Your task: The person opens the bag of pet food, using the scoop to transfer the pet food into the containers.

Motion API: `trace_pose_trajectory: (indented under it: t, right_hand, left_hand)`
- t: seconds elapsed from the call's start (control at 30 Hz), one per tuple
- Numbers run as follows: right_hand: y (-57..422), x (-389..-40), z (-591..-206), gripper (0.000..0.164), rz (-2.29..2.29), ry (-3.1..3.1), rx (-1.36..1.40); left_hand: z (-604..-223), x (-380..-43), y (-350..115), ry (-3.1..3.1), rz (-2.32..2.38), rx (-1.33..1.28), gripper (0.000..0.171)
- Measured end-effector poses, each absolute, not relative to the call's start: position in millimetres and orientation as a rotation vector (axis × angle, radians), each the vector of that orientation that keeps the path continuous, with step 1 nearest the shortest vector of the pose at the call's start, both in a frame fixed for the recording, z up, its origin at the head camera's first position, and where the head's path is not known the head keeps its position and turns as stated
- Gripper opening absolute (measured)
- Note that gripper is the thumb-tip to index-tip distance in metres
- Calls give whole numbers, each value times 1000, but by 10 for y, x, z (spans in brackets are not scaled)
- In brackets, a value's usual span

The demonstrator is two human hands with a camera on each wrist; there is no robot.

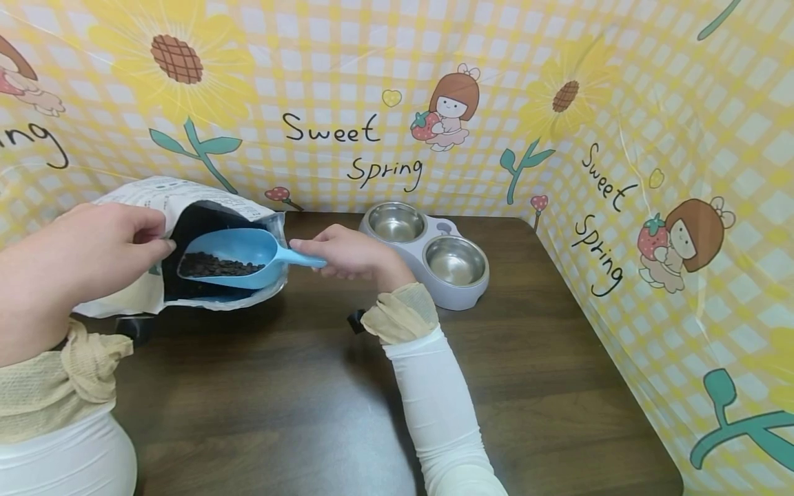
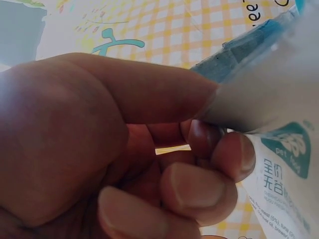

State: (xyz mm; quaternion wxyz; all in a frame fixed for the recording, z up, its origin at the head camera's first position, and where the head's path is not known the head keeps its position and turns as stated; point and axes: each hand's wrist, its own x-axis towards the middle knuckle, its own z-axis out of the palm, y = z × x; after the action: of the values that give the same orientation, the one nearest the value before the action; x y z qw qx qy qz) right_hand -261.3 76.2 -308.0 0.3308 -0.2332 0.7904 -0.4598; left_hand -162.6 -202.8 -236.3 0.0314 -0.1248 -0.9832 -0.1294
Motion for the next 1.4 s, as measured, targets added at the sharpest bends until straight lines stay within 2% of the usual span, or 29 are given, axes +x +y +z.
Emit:
trace_pose_trajectory:
  t: [0.57, 1.1, 1.4]
  right_hand:
    - [1079, -2648, -2930, 50, -1144, 2091, -641]
    - [1602, -2688, -2890, 45, -1254, 2087, -607]
    - [1934, -2726, -2922, 50, -1296, 2073, -571]
  left_hand:
    - [-2347, -1635, -2042, -2998, -395, -390, 31]
    - [-2337, -1628, -2064, -2929, -401, -388, 29]
    - [-2334, -1613, -2071, -2929, -413, -391, 30]
